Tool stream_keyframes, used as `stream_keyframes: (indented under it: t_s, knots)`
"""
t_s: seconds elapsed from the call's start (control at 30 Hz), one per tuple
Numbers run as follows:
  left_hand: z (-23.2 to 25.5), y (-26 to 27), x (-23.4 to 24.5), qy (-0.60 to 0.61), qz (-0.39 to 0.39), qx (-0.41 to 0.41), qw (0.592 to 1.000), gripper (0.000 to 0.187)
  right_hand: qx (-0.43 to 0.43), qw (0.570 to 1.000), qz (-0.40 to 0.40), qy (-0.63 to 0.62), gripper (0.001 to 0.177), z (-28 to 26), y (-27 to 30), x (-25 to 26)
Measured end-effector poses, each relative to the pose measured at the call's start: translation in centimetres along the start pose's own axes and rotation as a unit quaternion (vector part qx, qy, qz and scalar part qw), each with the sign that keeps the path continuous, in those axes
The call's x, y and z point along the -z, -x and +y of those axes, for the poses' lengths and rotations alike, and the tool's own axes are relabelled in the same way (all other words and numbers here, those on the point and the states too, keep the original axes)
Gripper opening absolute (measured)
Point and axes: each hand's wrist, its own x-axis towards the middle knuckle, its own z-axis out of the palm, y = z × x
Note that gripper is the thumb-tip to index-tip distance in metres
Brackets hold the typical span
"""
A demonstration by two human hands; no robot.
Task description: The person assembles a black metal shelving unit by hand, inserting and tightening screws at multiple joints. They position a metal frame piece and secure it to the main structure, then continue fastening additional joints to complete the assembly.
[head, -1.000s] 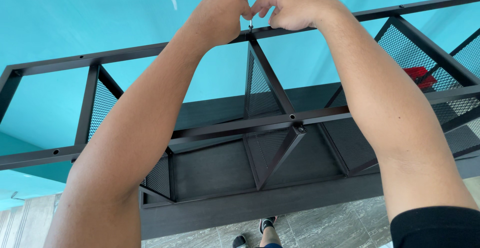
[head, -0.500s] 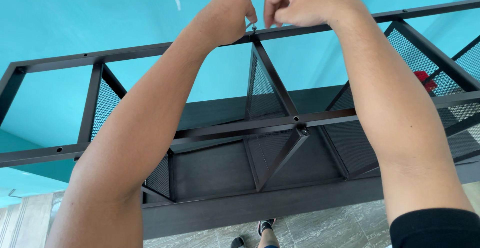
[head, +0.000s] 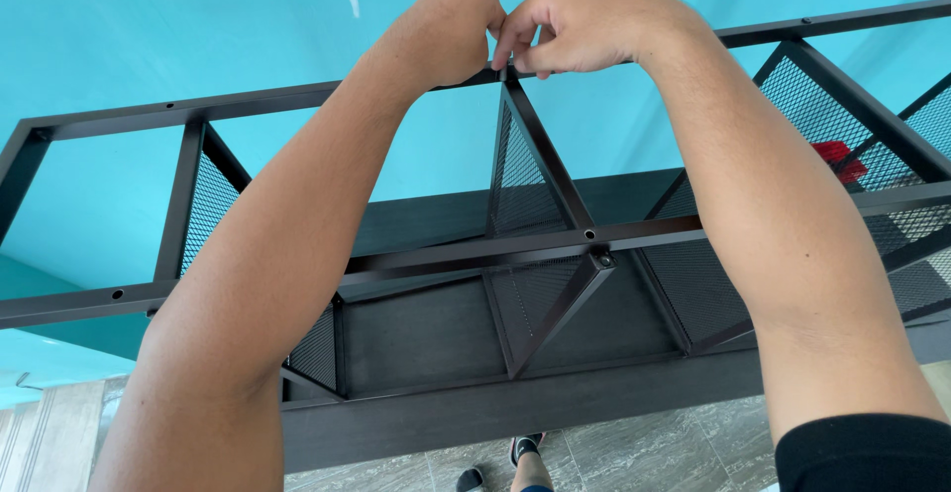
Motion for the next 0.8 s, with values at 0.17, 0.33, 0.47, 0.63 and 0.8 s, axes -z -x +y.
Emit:
stream_keyframes:
  t_s: [0.17, 0.33, 0.47, 0.63, 0.8]
  knots:
    - [0.2, 0.2, -0.4, -0.034, 0.021, -0.049, 0.998, 0.046, -0.057, 0.994, 0.062, 0.068, 0.020, 1.1, -0.8, -0.8]
    - [0.5, 0.2, -0.8, -0.038, -0.011, -0.017, 0.999, 0.053, 0.025, 0.993, 0.118, -0.004, 0.020, 3.9, -2.0, -1.7]
    - [0.4, 0.2, -0.7, -0.037, 0.002, -0.046, 0.998, 0.051, 0.051, 0.985, 0.164, -0.005, 0.021, 5.1, -3.3, -2.9]
    - [0.1, 0.3, -0.5, -0.057, -0.011, 0.016, 0.998, 0.044, 0.036, 0.986, 0.164, 0.012, 0.018, 4.7, -3.4, -3.6]
    - [-1.2, 0.4, -0.8, -0.100, 0.022, -0.017, 0.995, 0.023, 0.043, 0.990, 0.136, 0.010, 0.018, 3.6, -3.1, -2.9]
